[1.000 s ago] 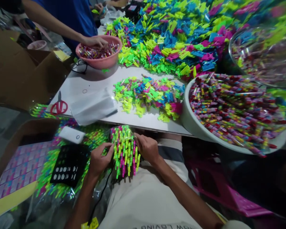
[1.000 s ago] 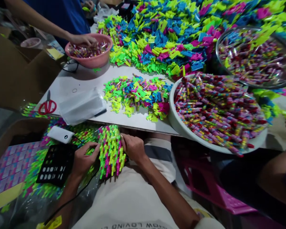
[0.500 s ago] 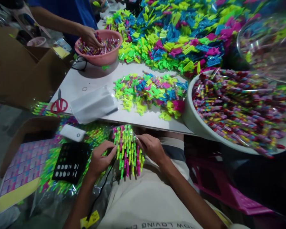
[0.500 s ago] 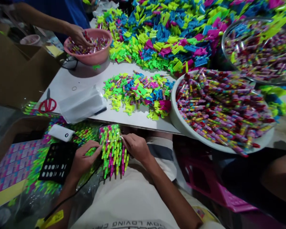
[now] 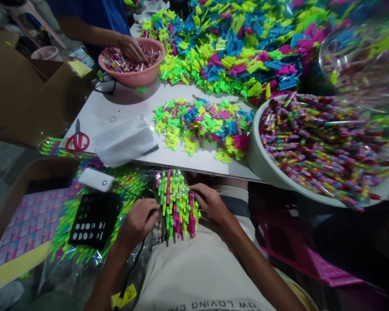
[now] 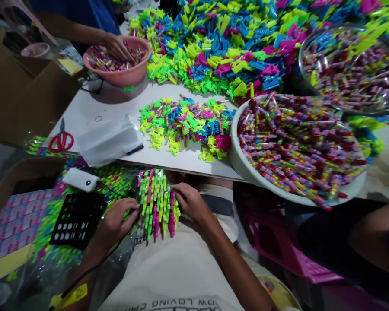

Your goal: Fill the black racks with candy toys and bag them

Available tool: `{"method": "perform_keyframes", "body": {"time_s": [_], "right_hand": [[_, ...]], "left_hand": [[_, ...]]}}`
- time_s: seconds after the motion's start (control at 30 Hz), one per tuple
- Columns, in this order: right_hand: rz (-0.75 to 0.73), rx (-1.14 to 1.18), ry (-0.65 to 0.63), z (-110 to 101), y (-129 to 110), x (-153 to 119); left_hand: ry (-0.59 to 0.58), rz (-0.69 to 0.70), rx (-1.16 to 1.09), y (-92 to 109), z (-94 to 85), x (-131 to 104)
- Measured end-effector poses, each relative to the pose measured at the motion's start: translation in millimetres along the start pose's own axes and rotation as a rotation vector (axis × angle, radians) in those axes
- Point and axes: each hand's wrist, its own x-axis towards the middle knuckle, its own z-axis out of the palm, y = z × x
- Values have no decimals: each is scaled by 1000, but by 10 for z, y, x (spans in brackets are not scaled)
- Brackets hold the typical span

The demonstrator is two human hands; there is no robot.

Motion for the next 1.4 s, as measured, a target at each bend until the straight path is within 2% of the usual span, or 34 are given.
{"method": "perform_keyframes", "body": {"time_s": [0.13,0.2,0.27,0.37,0.47,0.63,0.8,1.13,1.27,1.4], "right_hand": [[104,63,46,111,73,-60],[114,56,29,171,112,-65],[119,39,-3,224,140,-57],[127,-11,-59,281,144,-56],[138,-83,-97,297,101,-107],[145,-173,-129,231,-23,-305],[37,-291,-180,130,-136,-486],[-23,-373,-226,83,-84,-663],[-56,-346,-275,17,-135,-747],[-78,-377,-318,-30,-199,-732]], "left_hand": [[100,-180,72,-69,187,-66],[72,-260,105,-101,262,-75],[-8,-273,157,-128,310,-68],[-120,-247,278,-155,339,-57],[-163,-201,311,-152,323,-78],[-194,-75,205,-45,212,-181],[-187,49,82,118,144,-271],[-253,78,27,178,162,-317],[-283,88,-8,251,152,-406],[-290,130,-5,285,131,-369]]}}
